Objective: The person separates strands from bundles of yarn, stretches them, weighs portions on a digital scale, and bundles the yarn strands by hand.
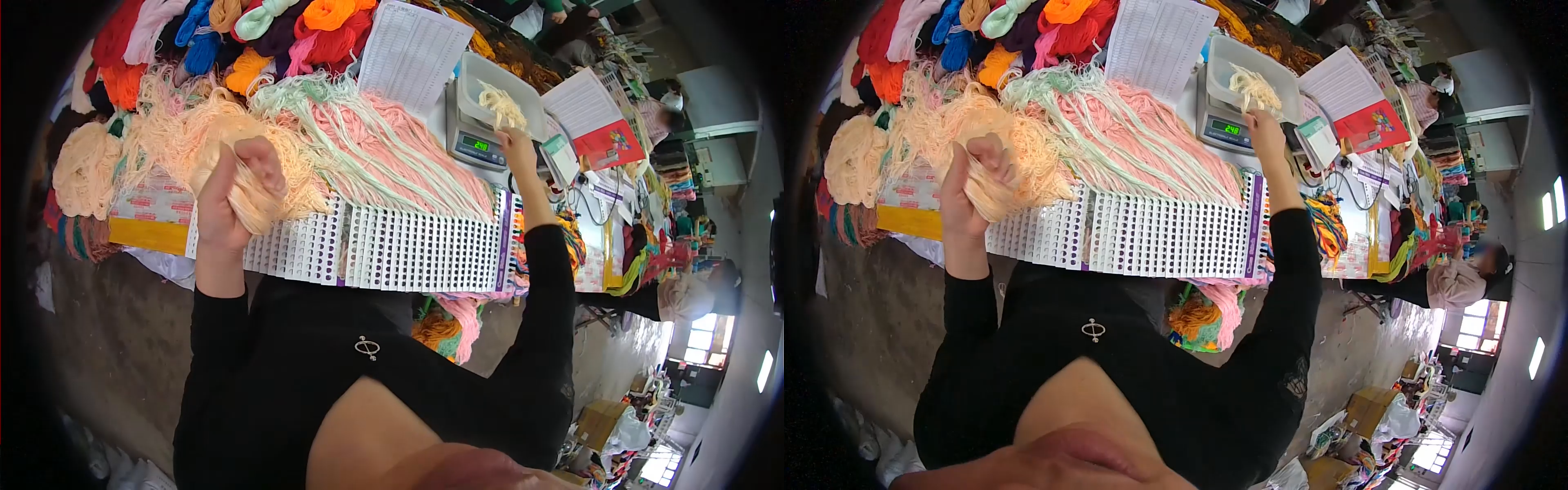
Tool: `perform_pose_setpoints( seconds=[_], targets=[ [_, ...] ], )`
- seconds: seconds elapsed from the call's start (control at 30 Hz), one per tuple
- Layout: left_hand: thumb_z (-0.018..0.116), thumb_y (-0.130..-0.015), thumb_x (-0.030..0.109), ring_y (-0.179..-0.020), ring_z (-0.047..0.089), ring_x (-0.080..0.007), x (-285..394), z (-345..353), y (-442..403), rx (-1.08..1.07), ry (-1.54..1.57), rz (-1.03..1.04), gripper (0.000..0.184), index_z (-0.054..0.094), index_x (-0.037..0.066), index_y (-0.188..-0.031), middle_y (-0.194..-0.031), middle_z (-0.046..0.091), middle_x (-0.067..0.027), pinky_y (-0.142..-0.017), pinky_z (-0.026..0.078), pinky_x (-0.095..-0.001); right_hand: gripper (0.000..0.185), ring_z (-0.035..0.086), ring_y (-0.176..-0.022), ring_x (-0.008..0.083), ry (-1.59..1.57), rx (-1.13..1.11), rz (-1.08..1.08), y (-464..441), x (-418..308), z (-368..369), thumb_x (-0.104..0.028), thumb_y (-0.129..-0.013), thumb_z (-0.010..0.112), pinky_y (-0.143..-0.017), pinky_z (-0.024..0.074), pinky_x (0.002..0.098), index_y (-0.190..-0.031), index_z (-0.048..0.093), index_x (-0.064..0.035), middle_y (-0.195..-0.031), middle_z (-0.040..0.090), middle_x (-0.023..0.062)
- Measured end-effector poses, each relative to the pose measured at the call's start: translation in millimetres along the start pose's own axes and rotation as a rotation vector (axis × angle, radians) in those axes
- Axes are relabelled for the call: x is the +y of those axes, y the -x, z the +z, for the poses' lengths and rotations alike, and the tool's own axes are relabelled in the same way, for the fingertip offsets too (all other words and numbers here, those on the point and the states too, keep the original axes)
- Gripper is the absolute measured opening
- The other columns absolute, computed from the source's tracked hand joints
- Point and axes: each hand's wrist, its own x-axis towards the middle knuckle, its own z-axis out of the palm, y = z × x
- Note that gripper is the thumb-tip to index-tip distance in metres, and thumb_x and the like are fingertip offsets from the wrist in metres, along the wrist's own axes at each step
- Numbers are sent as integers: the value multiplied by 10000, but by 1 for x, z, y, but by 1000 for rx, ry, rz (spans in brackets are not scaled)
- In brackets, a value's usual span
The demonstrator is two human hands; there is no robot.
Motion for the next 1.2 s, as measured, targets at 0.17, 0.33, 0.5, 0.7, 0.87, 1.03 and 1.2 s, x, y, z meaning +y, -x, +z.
perform_pose_setpoints(
  seconds=[0.17, 0.33, 0.5, 0.7, 0.87, 1.03, 1.2],
  targets=[
    [292, -965, 292, -810, 461, -137, -19, 6, -3, 59, -454, -15, 387, 547, 5, -1015, -1030, 488, -73, -870, 347, -276, 228, 612, -647, 112, -611, 152, 104, 60, -91, -49, -188, -901, 497, -580, 434, 226, -970, 625, -12, -746, 629, 47],
    [290, -961, 286, -773, 462, -30, -51, 39, -11, -149, -655, -165, 386, 541, 20, -1087, -1178, 417, -27, -959, 273, -233, 158, 601, -626, 104, -1035, -333, -31, 121, -214, -72, -86, -877, 503, -514, 385, 168, -925, 612, 17, -902, 613, 70],
    [404, -938, 282, -617, 475, -23, -63, 59, 0, -45, -667, -193, 354, 569, 8, -1091, -1123, 494, -22, -430, 306, -153, 94, 548, -547, 91, -1121, -304, -170, 144, -277, -45, -9, -825, 576, -482, 433, 203, -909, 591, 30, -786, 550, 52],
    [364, -952, 306, -899, 521, -76, -59, 41, 7, 31, -378, -243, 389, 502, 10, -1163, -1129, 505, -36, -674, 405, -157, 53, 539, -547, 90, -1017, -259, -240, 142, -281, -36, -43, -826, 578, -507, 427, 207, -857, 567, -2, -753, 543, 51],
    [350, -958, 297, -976, 501, -103, -63, 37, 2, -7, -289, -248, 376, 490, 11, -1157, -1063, 533, -54, -831, 402, -231, 92, 547, -576, 74, -1294, -388, -9, 145, -278, -43, -85, -870, 541, -528, 425, 211, -902, 520, -1, -746, 535, 8],
    [351, -960, 282, -959, 509, -119, -72, 29, 0, -2, -242, -281, 355, 524, 7, -1103, -1019, 540, -62, -827, 413, -252, 142, 607, -615, 147, -1528, -527, 142, 148, -271, -44, -153, -911, 474, -534, 434, 215, -889, 477, -12, -821, 610, 102],
    [380, -951, 265, -836, 537, -129, -69, 31, -1, 109, -165, -301, 338, 547, -9, -1058, -950, 541, -82, -750, 442, -245, 140, 610, -625, 152, -1577, -504, 184, 149, -267, -39, -167, -920, 456, -566, 457, 225, -901, 463, -28, -783, 601, 91]
  ],
)
